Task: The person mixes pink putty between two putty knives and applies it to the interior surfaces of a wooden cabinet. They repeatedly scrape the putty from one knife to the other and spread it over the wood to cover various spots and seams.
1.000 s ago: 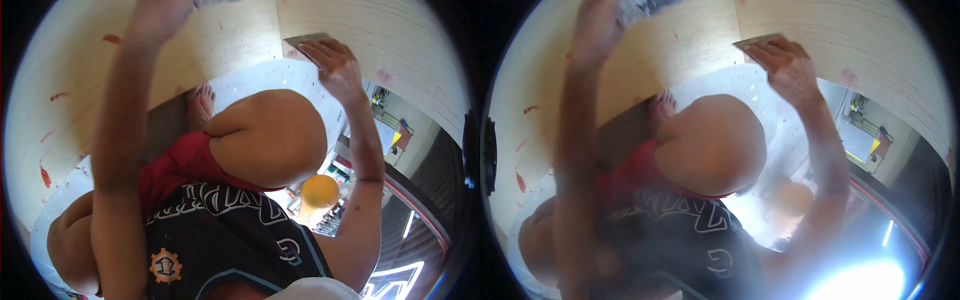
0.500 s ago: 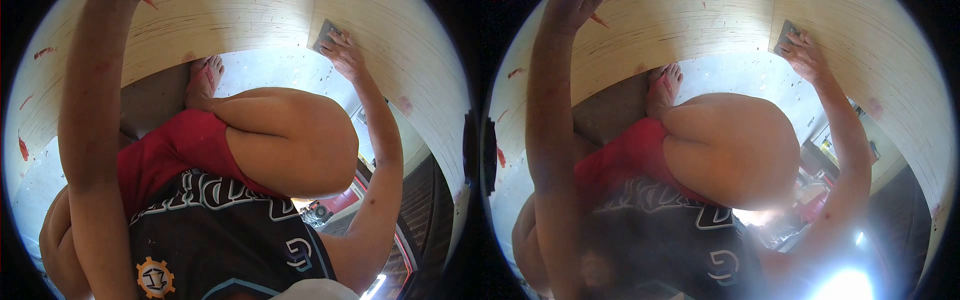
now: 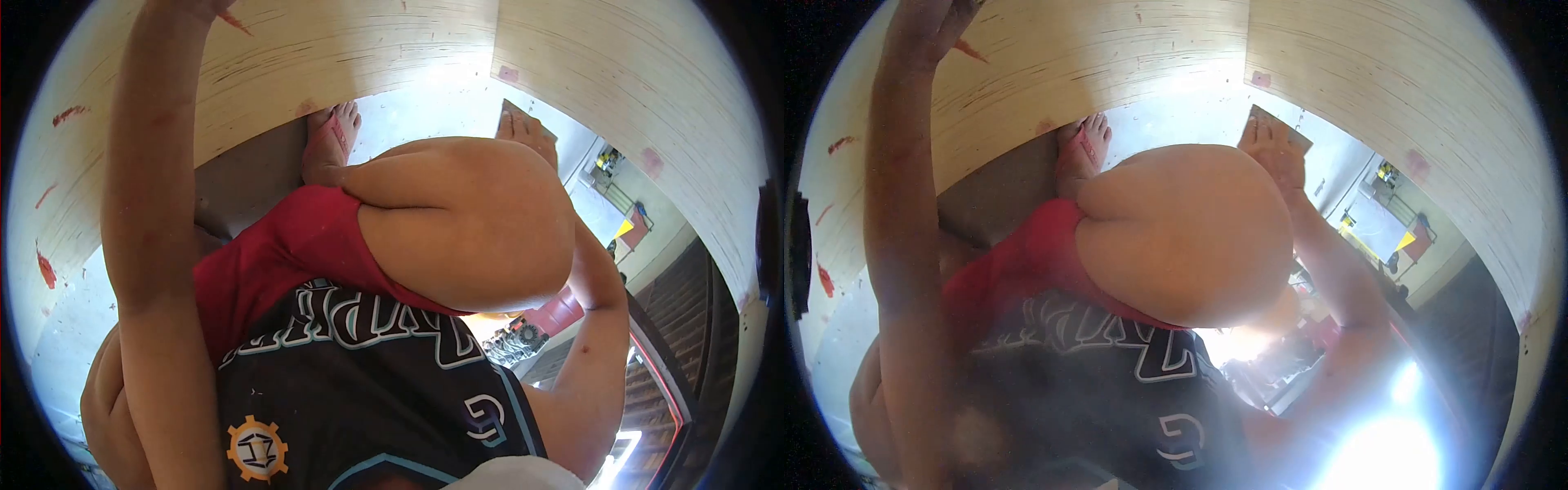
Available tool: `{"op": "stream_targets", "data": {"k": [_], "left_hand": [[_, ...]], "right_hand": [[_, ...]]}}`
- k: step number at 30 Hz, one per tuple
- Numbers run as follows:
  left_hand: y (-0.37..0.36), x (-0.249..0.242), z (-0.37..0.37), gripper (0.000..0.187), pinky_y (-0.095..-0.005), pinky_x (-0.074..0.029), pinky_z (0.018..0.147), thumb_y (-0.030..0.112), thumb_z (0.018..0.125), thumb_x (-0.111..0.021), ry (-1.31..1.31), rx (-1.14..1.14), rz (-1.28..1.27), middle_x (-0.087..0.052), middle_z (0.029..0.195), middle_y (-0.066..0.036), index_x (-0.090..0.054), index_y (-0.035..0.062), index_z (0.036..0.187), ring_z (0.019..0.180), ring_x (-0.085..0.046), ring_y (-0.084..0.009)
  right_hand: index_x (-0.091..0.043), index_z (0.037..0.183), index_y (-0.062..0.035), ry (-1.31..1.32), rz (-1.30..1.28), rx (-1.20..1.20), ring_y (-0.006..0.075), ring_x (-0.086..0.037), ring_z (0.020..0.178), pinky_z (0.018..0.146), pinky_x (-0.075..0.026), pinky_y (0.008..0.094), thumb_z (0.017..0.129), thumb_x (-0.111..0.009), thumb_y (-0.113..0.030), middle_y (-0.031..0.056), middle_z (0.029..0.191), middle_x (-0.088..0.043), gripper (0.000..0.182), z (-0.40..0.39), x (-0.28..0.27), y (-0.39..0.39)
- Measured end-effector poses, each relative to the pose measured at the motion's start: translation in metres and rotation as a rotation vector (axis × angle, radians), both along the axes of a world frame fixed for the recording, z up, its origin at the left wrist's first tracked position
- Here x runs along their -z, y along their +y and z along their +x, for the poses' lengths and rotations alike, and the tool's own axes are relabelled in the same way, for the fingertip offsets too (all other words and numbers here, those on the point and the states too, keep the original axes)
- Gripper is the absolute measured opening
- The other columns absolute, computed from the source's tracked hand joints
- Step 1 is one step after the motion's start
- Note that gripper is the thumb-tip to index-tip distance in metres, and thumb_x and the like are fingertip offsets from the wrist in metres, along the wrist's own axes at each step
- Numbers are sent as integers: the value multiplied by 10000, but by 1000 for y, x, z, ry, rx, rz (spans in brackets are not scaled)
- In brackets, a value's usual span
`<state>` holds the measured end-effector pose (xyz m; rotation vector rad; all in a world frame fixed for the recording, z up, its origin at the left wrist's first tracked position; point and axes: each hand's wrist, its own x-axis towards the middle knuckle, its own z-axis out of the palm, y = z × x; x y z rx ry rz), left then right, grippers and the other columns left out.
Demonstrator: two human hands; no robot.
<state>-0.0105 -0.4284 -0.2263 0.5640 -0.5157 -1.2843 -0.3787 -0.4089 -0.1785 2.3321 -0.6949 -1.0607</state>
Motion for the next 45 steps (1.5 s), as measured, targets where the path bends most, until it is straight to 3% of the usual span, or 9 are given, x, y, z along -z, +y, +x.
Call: {"op": "stream_targets", "data": {"k": [9, 16, 20, 23, 26, 30, 33, 37, 45], "left_hand": [[-2, 26, -1, 128, -282, -529, 540, -7, 750, -508, -19, 157, 163, -606, 743, -96, -552, -33, 868, 607, -612, -168], [-1, 27, -15, 88, -272, -514, 528, -24, 748, -511, -73, 164, 305, -605, 699, -76, -583, 7, 789, 593, -607, -151], [-3, 35, -22, 85, -271, -507, 518, -24, 751, -513, 87, 266, 153, -593, 680, -51, -579, 12, 789, 567, -589, -134], [-7, 18, -44, 77, -238, -457, 475, -27, 738, -523, 150, 138, 373, -562, 638, -16, -569, 30, 762, 529, -544, -97], [-10, 27, -69, 257, -357, -521, 719, 65, 773, -550, 408, 444, 225, -608, 905, -116, -538, -26, 1014, 808, -610, -224], [-9, -14, -80, 338, -377, -536, 697, 11, 766, -527, 544, 328, 94, -588, 960, -116, -467, -32, 1096, 827, -614, -226], [-15, -12, -66, 305, -371, -538, 691, 1, 762, -521, 539, 343, 107, -592, 926, -115, -484, -35, 1063, 801, -619, -215], [-37, -23, -54, 247, -311, -513, 682, -23, 743, -528, 240, 315, 67, -607, 862, -88, -535, -38, 990, 744, -610, -169], [-48, -31, -57, 177, -268, -472, 678, 11, 736, -570, -63, 392, 16, -614, 820, -47, -579, -17, 910, 736, -587, -122]], "right_hand": [[-562, 949, -33, -351, -29, 801, 301, -573, 932, 760, -508, 392, 818, -475, -122, 136, 958, -611, 180, 6, 67, -43], [-543, 987, -29, -382, -212, 686, 298, -570, 916, 744, -515, 384, 799, -512, -99, 135, 978, -598, 203, 3, 54, -56], [-559, 1078, -8, -636, -414, 134, 259, -602, 772, 632, -507, 348, 786, -508, -47, 149, 954, -618, 298, 11, -36, -52], [-568, 1136, 14, -1234, -180, 567, 141, -620, 683, 631, -484, 233, 798, -590, -9, 123, 897, -664, 340, 37, -81, -40], [-583, 1112, 20, -1612, -92, 641, 106, -608, 788, 675, -488, 242, 817, -580, 3, 112, 974, -654, 295, 76, -85, -28], [-601, 1115, -60, -1430, 25, 186, 198, -621, 934, 764, -493, 281, 774, -573, 68, 124, 1020, -641, 365, 116, -64, -17], [-622, 1071, -78, -1037, 39, 289, 244, -627, 893, 764, -494, 303, 730, -561, 104, 132, 998, -640, 391, 111, -90, -22], [-625, 1025, -16, -1211, -108, 556, 239, -613, 840, 757, -486, 308, 700, -520, 109, 129, 967, -642, 364, 114, -117, -12], [-638, 996, -36, -916, -155, 213, 260, -592, 854, 778, -486, 332, 645, -520, 103, 88, 995, -645, 396, 152, -152, -10]]}}
